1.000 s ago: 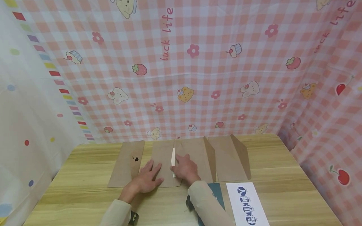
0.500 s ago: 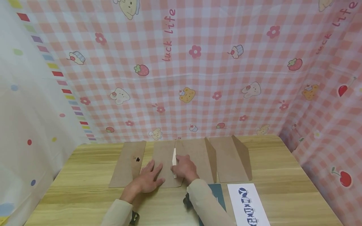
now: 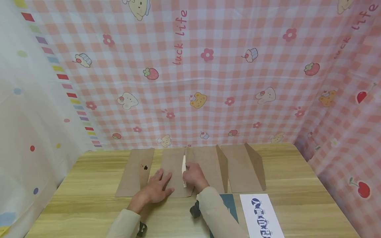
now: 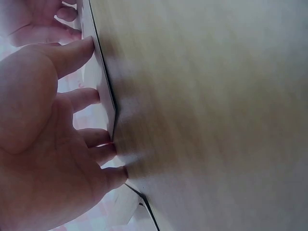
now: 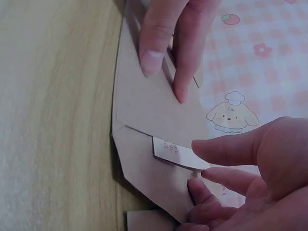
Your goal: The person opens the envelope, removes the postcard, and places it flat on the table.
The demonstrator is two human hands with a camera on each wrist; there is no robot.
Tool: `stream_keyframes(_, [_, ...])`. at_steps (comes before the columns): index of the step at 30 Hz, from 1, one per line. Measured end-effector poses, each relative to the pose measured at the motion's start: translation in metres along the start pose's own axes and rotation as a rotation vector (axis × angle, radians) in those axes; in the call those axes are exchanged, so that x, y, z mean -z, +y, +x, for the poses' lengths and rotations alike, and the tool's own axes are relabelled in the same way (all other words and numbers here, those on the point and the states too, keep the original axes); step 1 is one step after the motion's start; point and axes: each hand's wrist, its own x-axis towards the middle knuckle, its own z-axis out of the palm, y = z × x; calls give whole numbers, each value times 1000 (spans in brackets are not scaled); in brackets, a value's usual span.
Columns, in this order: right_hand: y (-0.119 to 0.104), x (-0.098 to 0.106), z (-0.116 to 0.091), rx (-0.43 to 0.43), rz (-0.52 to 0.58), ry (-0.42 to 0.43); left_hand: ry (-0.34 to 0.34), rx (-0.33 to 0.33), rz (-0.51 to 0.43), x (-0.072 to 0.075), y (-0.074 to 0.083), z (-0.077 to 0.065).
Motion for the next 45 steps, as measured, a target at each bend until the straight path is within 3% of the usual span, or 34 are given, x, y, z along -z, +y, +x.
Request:
stream_keyframes(12, [2,0,-2,-24,153,-19,-2,-1,6,1,1,1])
stream_keyframes(21, [5,-5,-3,-11,150,12,-9,-1,11,1,2,-1])
stream_keyframes(30, [7,-12,0,31,-44,136,-2,-9,4,0,1,-2])
stream_keyframes(39, [1,-17,-5,-44,-147,210,-5,-9,-11,1,1,-3])
stream_keyframes(45, [-1,-18,-7,-72,-149,221,2,-17,-23,0,0,-2])
